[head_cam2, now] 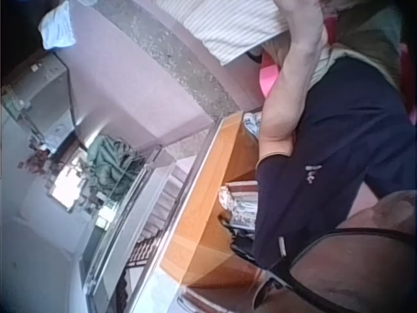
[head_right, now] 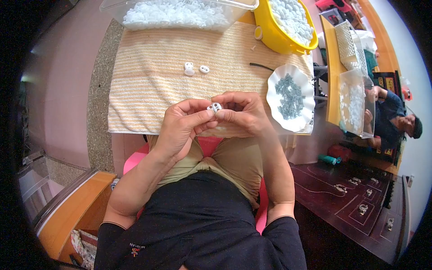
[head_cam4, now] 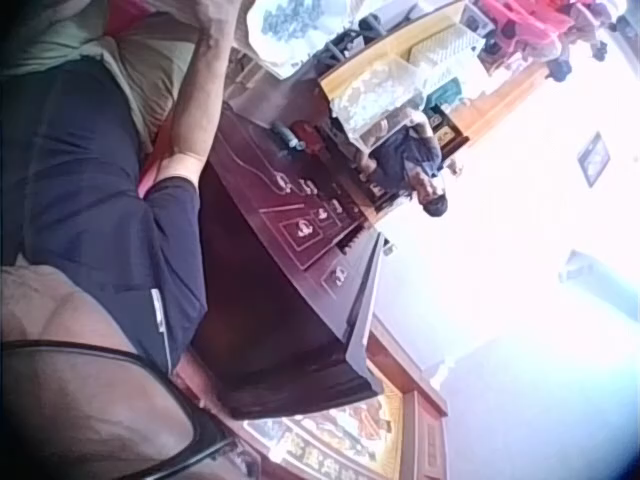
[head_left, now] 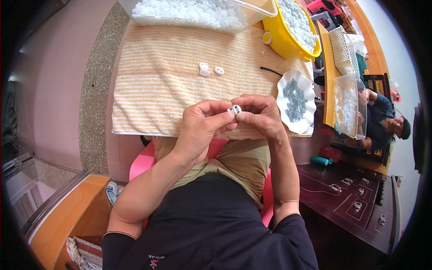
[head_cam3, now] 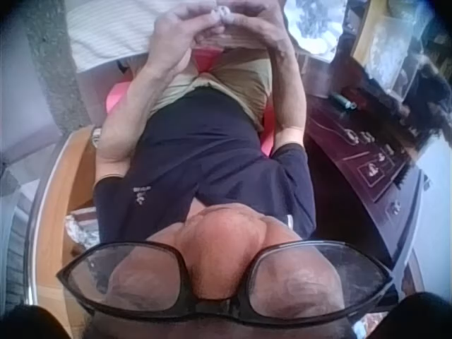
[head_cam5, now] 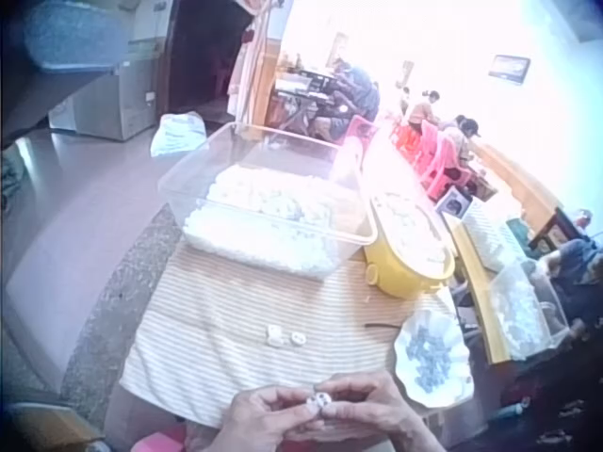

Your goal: Assembling small white plastic components by hand on a workbench.

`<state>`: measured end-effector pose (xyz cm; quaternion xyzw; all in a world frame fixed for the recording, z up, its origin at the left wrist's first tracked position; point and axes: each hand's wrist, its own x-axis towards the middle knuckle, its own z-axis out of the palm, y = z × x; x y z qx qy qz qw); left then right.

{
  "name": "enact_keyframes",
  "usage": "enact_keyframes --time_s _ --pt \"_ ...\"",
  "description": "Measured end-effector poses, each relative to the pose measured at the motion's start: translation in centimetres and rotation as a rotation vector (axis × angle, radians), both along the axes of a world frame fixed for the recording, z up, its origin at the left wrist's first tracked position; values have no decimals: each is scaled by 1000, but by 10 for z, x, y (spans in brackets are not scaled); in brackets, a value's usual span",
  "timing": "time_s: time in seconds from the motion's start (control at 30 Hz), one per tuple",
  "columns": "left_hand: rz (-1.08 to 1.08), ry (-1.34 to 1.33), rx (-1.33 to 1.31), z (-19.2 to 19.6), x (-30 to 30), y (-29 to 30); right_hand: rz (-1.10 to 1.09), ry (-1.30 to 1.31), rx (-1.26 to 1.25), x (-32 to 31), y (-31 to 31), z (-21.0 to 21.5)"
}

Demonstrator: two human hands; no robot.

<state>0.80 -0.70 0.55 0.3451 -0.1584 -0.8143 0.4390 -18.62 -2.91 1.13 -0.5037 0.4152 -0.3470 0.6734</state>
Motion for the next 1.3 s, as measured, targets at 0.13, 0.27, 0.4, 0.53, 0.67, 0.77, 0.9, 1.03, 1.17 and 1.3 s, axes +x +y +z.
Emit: enact_keyframes --time_s 0.13,0.27,0.4,0.53,0.67,0.77,0.9,1.03,1.17,1.3 --pt "2 -11 4 -1 -1 0 -17 1 17 -1 1 -2" --pt "2 -5 18 0 0 0 -32 4 54 -1 2 -1" --pt "5 -3 15 -1 0 1 -18 -15 30 -1 2 -2" --pt "3 9 26 1 0 1 -24 -41 29 -1 2 -5" --pt "12 13 28 0 0 1 -22 -57 33 -1 2 -4" --pt "19 16 22 -1 0 2 -24 -60 21 -1 2 -6" --pt "17 9 20 0 0 2 -33 -79 22 -1 3 -7" --pt "16 -3 9 0 -2 2 -33 -110 17 -1 3 -10" --pt "9 2 16 1 -2 2 -37 -106 27 -3 4 -10" --pt "14 35 21 2 -1 2 -40 -122 44 0 4 -7"
